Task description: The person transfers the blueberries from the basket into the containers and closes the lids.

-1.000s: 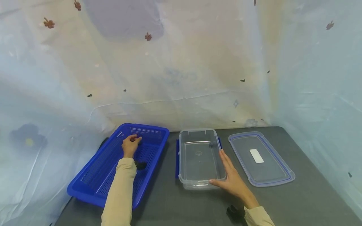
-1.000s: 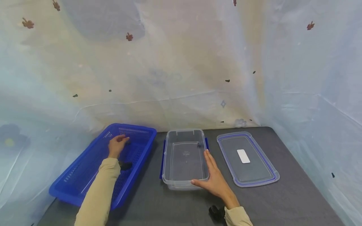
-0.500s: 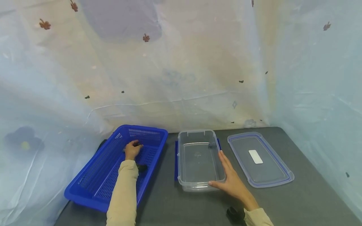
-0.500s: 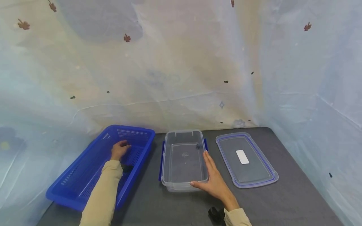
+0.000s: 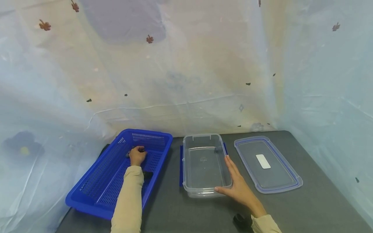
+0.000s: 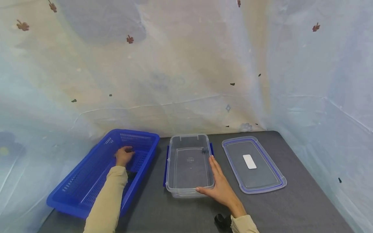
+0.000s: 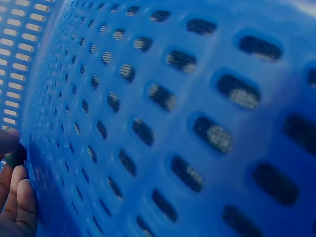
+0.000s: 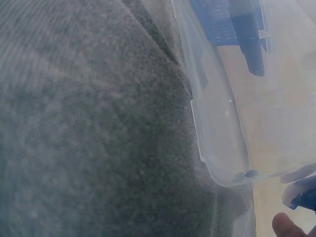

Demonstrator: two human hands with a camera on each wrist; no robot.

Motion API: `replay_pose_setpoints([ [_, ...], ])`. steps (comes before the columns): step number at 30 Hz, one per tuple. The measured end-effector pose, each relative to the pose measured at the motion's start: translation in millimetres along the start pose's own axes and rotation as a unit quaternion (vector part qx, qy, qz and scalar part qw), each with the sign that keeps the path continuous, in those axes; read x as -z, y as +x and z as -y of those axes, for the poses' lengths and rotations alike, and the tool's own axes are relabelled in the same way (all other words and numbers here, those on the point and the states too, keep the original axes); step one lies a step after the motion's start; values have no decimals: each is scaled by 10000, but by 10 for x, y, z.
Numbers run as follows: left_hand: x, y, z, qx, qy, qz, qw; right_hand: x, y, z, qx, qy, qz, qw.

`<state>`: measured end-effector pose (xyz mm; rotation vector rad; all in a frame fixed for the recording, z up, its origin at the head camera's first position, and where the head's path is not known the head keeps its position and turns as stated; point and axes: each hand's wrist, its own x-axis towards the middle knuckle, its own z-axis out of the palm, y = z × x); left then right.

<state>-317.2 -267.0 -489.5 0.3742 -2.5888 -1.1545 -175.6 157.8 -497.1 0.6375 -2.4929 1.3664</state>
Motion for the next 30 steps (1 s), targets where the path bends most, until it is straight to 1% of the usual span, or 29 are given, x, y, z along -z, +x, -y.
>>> replay_pose_setpoints([
  [4,-5,-18,36,64,23,-254,9997,-2,1,4,5,5,8,10000],
  [8,-19,-37,87,2,5,-515,9987,-7,1,-1,21,29,10,10000],
  [14,-2,-98,109,127,-147,-715,9973,-36,-20,-6,32,108,15,9999],
  [18,-5,-106,114,202,-371,-829,9957,-46,-33,-20,42,98,-28,9999],
  [21,-16,-91,100,273,-521,-828,9948,-41,-35,-26,51,71,-73,9999],
  [27,-24,-82,-7,416,-789,-628,9940,-27,-17,-15,65,90,-101,9999],
  [30,-37,-89,-43,479,-877,-663,9928,-19,-4,-15,47,95,-105,9999],
])
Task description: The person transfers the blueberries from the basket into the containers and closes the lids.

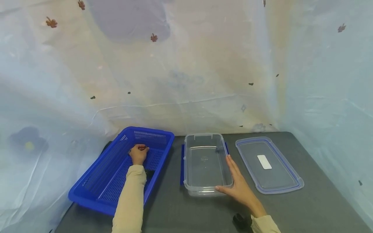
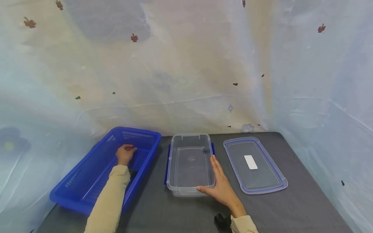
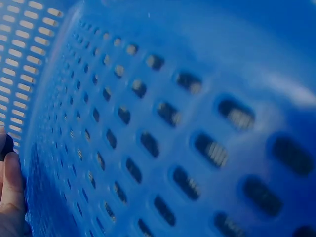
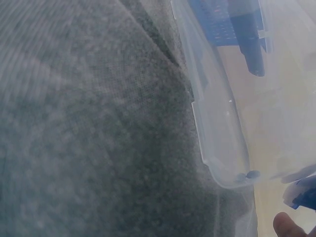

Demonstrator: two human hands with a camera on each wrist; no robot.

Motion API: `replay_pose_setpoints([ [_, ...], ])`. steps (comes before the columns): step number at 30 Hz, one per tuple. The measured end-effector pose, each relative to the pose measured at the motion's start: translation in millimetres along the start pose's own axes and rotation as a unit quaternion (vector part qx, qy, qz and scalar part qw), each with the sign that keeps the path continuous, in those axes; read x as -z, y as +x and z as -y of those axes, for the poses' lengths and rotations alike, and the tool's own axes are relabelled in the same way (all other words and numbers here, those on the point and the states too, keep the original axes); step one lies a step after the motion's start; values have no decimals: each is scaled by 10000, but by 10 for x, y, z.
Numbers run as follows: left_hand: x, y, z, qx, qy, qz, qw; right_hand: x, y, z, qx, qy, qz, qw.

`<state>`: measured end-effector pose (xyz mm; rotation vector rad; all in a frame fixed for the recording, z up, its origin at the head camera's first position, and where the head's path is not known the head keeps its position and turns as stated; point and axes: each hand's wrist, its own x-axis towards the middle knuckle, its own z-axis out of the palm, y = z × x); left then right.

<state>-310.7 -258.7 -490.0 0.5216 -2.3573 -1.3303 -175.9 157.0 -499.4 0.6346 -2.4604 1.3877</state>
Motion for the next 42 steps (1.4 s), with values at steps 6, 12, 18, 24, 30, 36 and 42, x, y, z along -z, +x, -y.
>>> replay_pose_setpoints([
  [6,-46,-33,-20,60,-124,-177,9997,8,10,-8,-28,-1,-31,10000],
  [12,-62,-63,-87,52,-398,-285,9988,13,7,-19,2,-55,-22,10000],
  [18,-17,-9,-144,-154,-417,-456,9980,4,8,-26,32,-51,1,10000],
  [24,106,49,-255,-208,-383,-304,9986,12,9,-33,-3,-138,19,9999],
  [30,240,71,-441,-385,-379,-26,9985,47,17,-15,-87,-208,119,9997],
  [36,327,29,-630,-522,-518,361,9966,82,30,29,-66,-382,227,9990],
  [42,340,-19,-820,-743,-778,720,9916,147,101,73,-96,-509,511,9973],
])
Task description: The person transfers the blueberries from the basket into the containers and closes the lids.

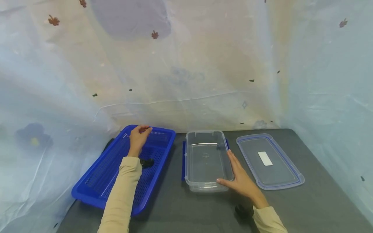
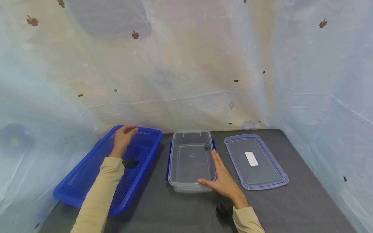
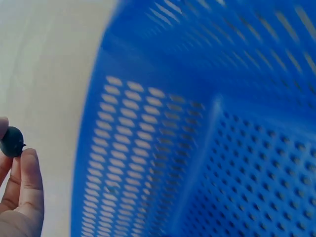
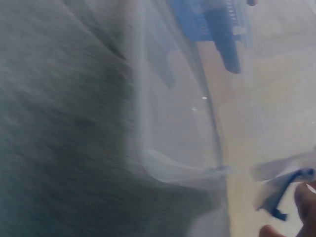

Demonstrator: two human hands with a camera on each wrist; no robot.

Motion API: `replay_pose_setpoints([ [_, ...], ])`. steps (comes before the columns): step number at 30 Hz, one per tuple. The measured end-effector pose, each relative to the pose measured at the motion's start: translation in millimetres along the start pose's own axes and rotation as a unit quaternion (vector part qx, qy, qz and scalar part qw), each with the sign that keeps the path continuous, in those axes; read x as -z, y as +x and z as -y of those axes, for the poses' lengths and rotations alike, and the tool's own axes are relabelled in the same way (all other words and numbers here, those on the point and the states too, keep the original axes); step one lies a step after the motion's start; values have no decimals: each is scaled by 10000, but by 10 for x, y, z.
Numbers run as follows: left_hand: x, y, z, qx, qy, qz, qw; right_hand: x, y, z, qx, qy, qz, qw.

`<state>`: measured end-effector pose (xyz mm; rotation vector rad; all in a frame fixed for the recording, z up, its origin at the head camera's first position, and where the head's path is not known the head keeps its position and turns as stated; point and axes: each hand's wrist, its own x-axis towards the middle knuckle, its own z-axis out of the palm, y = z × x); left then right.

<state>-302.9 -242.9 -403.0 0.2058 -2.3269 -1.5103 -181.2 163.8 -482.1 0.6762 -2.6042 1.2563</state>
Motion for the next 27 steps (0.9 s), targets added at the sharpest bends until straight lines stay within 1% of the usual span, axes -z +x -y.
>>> replay_pose_setpoints([
  [3,-9,-29,-144,-80,-209,197,9996,49,60,27,-31,-104,225,9997],
  [5,-25,-52,-228,-123,-256,352,9990,67,83,37,-34,-131,305,9994],
  [8,-64,-80,-324,-228,-306,553,9977,62,90,22,4,-189,343,9992],
  [13,-137,-144,-452,-343,-473,937,9939,21,70,-21,47,-65,319,9995],
  [17,-209,-229,-571,-502,-463,1194,9905,-5,64,-37,25,72,336,9994],
  [22,-381,-312,-714,-838,-712,1374,9844,-10,62,-44,4,238,367,9990],
  [24,-485,-330,-752,-940,-829,1435,9817,-7,59,-46,-4,288,356,9990],
  [27,-662,-354,-794,-969,-1006,1564,9778,-2,61,-50,-8,377,325,9988],
])
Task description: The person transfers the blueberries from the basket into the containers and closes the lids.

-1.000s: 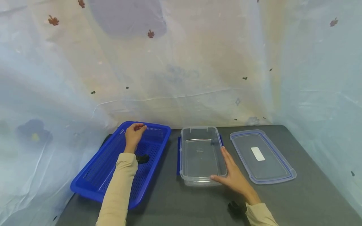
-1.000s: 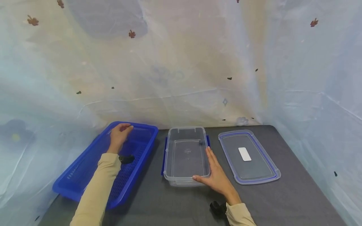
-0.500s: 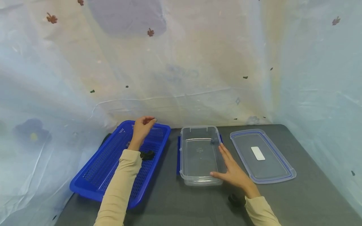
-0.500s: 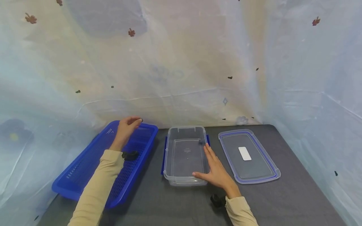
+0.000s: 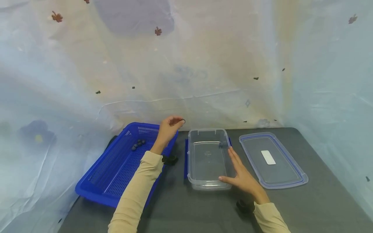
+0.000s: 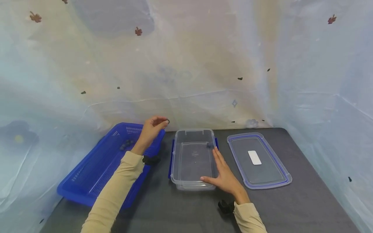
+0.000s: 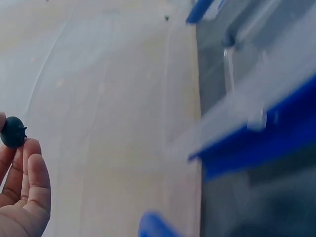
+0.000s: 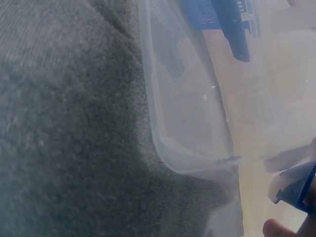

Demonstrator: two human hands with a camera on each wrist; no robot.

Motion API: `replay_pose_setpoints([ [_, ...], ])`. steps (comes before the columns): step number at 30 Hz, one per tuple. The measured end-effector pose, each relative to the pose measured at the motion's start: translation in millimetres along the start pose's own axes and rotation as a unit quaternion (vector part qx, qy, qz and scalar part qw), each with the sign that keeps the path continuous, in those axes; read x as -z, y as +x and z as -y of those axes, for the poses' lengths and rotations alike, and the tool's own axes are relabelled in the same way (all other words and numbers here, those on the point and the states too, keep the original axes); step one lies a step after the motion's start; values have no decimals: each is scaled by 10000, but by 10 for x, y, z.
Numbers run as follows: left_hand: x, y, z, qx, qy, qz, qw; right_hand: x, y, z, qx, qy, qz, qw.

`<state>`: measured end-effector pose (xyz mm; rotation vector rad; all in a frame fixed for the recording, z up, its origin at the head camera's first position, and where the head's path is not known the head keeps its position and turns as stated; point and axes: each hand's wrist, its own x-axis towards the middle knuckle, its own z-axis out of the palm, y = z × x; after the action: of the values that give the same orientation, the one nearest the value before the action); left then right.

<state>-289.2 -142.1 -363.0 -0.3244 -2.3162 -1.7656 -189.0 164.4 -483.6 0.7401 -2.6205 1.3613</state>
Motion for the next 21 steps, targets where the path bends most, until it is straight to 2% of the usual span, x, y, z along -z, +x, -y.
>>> replay_pose_setpoints([
  [7,-429,85,-20,55,-367,213,9991,29,4,6,34,76,-54,10000],
  [13,-679,118,-32,272,-733,347,9963,17,2,14,33,121,-53,9999],
  [17,-821,153,-1,358,-666,254,9968,0,4,12,42,158,-62,9998],
  [21,-977,179,61,394,-352,86,9986,-12,0,9,49,212,-59,9997],
])
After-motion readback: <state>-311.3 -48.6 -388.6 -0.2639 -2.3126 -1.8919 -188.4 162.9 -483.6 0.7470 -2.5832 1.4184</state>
